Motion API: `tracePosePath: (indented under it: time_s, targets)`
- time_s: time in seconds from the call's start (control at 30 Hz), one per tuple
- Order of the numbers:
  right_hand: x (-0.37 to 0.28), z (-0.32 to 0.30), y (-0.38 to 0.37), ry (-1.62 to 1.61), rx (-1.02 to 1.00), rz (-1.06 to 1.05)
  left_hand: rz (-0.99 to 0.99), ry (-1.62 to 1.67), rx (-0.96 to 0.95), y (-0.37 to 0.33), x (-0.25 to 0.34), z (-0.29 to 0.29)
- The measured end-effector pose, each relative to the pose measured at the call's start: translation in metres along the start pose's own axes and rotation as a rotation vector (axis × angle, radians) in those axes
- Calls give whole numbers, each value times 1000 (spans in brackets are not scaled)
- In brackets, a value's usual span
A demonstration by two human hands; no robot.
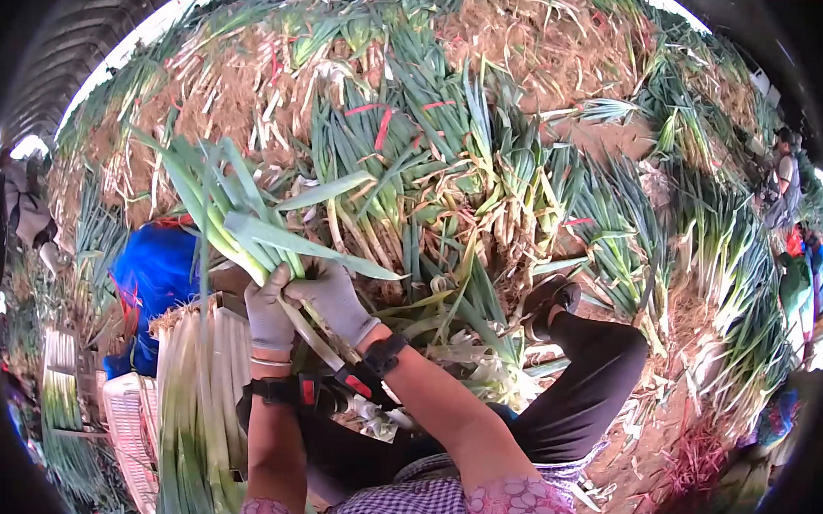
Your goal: The person picks up a leek from a pile, peels away the outer layers by hand, and places the cleaned leek onto a stack, repeating the process with several more leeks.
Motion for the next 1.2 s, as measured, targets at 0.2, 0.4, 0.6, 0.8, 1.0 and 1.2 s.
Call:
tracePosePath:
  time_s: [0.2,0.4,0.6,0.8,1.0,1.2]
  targets:
    - [18,6,3,161,233,-54,57,55,27,-2,-5,-9]
    - [36,-35,47,668,203,-1,43,182,339,-20,-1,-49]
    - [46,-221,168,1510,142,711,122,155,346,-26,6,-79]
    - [21,-252,182,1463,522,210,116,257,354,-21,14,-78]
    - [1,-35,62,972,124,-147,125,273,361,-11,3,-41]
    - [22,-13,48,164,-102,219,137,195,81,-3,27,-26]
Point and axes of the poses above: each hand's wrist, its own y-axis away from the middle knuckle, its own z-axis out of the palm, x = y × z, the point moved 5 cm from there along -y, towards the middle knuckle, and after that the axes turned 7 degrees about y, right-handed, at the moved point
